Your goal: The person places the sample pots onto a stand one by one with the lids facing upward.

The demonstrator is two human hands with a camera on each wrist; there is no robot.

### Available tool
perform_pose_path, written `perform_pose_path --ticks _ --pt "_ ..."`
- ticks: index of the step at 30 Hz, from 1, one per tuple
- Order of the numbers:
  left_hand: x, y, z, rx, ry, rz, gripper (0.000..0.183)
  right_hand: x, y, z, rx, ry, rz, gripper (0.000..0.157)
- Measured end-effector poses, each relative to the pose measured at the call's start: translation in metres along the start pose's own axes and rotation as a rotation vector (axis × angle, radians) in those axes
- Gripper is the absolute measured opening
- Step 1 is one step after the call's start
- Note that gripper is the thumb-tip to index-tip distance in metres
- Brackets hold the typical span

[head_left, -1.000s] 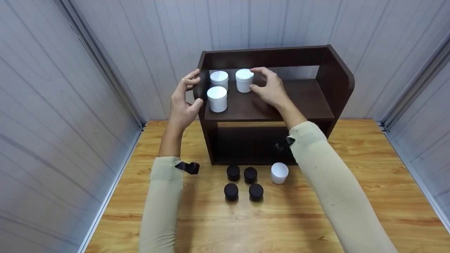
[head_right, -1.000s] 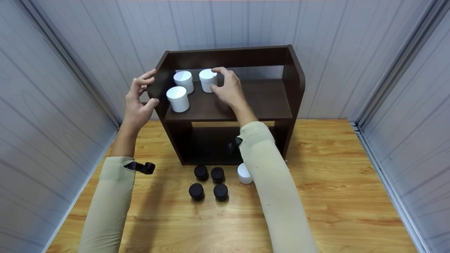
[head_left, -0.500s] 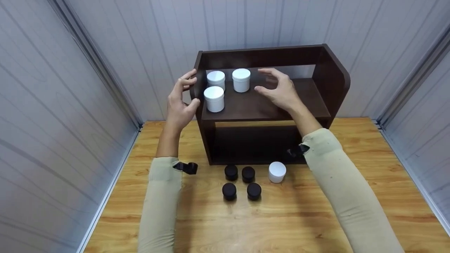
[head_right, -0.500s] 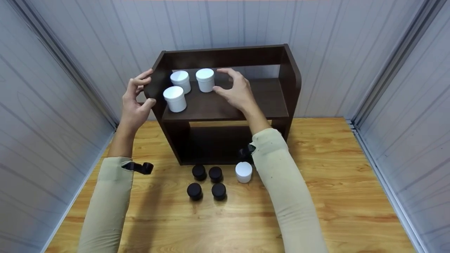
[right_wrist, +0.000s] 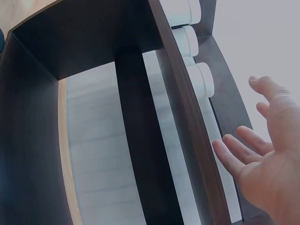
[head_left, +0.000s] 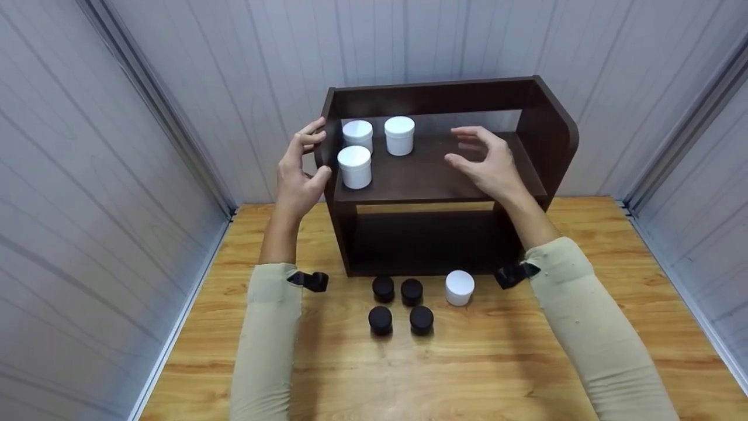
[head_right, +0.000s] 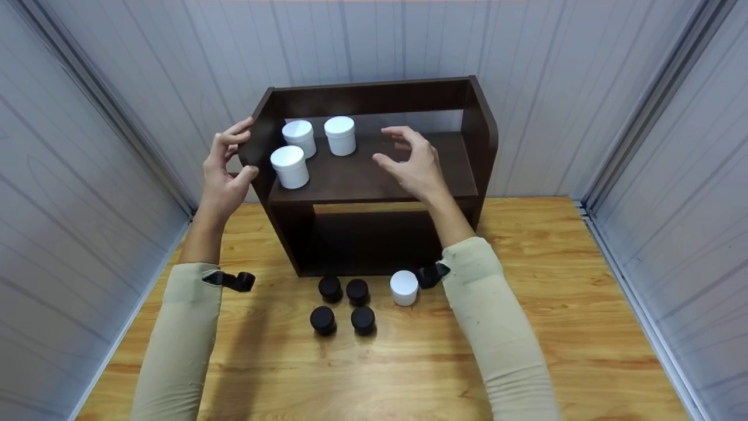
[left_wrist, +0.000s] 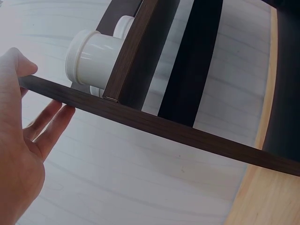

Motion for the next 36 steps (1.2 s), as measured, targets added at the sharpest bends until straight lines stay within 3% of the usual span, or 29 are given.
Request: perform_pose_path --ticks 17,36 --pt "0.000 0.001 -0.001 -0.002 0.012 -0.002 0.047 -0.002 -0.032 0.038 -0.059 -0.048 -0.036 0.039" --pt "0.000 0.000 0.000 -0.005 0.017 -0.001 0.047 -0.023 -0.048 0.082 -0.013 -0.036 -0.056 0.031"
Point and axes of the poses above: each hand's wrist, its own z-axis away from the middle knuckle, its own y-axis out of the palm, x = y × z, the point moved 8 cm from there along -z, towards the middle knuckle, and after that the axes turned 11 degrees about y, right-handed, at the moved point
